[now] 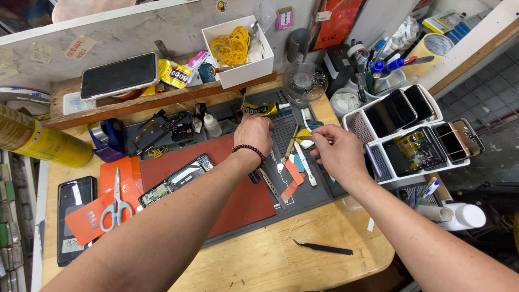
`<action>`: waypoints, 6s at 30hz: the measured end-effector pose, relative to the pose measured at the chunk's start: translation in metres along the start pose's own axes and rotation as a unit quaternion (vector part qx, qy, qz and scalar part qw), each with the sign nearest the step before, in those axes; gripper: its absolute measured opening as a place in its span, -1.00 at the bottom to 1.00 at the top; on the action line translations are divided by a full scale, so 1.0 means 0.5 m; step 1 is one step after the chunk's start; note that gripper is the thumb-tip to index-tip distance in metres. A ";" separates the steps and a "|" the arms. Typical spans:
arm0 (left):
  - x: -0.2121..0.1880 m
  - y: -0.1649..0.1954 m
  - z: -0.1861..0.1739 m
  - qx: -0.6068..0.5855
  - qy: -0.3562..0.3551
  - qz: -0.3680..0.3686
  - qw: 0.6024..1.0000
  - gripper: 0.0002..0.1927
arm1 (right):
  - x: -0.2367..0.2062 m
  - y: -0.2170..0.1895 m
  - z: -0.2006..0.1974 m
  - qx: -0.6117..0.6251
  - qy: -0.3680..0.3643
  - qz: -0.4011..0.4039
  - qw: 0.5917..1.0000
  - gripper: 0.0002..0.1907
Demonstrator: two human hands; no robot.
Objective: The person disassembles a smartphone on a workbench, using a screwdriver and tweezers to remove screws and internal components. They transfer parts to another phone frame and continue reassembly.
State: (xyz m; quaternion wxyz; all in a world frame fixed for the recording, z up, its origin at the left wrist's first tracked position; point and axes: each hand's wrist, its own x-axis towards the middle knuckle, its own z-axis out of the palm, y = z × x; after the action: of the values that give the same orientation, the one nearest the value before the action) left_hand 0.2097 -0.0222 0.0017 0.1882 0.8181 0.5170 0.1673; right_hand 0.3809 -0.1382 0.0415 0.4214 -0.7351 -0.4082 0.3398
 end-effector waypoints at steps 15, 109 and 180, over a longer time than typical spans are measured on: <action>-0.149 -0.121 -0.155 -0.049 0.142 0.009 0.989 -0.88 | -0.017 -0.029 0.067 0.082 -0.009 -0.024 0.996 -0.77; -0.231 -0.114 -0.208 0.044 -0.080 -0.108 0.990 -0.36 | -0.016 -0.241 0.244 -0.396 -0.225 -0.272 0.847 -0.68; -0.014 -0.035 -0.020 0.004 0.034 0.092 0.995 -0.92 | -0.025 0.001 -0.036 0.284 -0.089 0.204 0.933 -0.77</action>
State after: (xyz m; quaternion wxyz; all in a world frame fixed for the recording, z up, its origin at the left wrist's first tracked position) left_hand 0.1887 -0.0204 0.0014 0.1515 0.8568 0.4461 0.2096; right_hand 0.3908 -0.1558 0.0506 0.4959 -0.6187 -0.1717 0.5847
